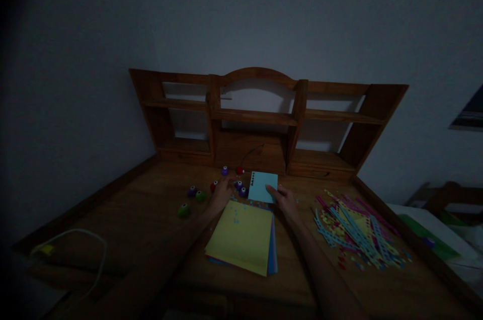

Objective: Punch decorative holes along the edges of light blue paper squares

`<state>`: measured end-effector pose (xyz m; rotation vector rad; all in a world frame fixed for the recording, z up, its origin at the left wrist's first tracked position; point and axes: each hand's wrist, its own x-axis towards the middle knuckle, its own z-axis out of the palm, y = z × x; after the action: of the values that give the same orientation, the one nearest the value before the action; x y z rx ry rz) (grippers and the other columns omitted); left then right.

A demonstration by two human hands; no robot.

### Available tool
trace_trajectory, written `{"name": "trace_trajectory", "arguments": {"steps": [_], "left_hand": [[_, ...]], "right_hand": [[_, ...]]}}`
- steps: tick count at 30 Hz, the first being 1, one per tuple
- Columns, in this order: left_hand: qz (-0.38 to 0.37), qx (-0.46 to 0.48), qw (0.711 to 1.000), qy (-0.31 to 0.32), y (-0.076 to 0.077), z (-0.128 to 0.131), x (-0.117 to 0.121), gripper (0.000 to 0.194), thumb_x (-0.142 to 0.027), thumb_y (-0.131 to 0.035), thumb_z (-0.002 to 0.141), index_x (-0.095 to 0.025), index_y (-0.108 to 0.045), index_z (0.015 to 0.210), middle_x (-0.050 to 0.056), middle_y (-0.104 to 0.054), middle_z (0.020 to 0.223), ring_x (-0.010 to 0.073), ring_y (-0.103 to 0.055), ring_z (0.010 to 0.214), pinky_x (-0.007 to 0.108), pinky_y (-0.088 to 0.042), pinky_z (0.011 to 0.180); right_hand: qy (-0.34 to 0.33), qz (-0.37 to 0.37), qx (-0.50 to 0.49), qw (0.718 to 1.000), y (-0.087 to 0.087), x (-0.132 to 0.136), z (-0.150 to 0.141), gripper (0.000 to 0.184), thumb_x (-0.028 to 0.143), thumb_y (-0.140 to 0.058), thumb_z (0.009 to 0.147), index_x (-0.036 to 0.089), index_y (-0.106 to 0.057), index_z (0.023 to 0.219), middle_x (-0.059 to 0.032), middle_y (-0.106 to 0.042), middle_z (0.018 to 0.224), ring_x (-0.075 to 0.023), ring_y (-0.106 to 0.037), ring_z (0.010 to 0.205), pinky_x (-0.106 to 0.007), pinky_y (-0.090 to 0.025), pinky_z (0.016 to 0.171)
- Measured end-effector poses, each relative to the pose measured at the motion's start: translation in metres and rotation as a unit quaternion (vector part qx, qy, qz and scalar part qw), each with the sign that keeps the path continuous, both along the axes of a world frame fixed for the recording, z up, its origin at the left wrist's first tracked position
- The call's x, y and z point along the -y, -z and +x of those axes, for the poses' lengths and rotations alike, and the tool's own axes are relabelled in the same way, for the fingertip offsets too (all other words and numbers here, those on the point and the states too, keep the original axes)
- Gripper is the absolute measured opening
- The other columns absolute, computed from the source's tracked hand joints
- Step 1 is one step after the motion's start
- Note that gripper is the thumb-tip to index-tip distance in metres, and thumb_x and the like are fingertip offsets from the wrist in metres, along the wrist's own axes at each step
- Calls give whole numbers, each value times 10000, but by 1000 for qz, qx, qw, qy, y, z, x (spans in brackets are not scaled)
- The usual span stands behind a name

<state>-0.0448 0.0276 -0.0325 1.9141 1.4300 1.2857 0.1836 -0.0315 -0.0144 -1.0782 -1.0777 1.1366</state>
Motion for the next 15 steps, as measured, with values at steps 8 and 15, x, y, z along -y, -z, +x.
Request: {"name": "trace_trajectory", "arguments": {"steps": [8,15], "left_hand": [[92,-130,987,-36,-11,0,10,521,35,-404,718,-170,-554,1173,92,-620,1150,216,-526,1146,402,-310,1070],[44,-302,935,-183,-24,-18,14,342,-207,-487,842,-81,-536,1156,208,-526,1188,334,-455,1156,481,-308,1008]], "right_hand": [[27,-33,-93,995,2,-4,7,322,416,-745,722,171,-711,928,-79,-722,1007,-229,-678,828,-325,-545,721],[39,-23,-110,993,6,-9,13,316,393,-747,720,163,-706,932,-77,-726,996,-239,-684,843,-330,-549,738]]}}
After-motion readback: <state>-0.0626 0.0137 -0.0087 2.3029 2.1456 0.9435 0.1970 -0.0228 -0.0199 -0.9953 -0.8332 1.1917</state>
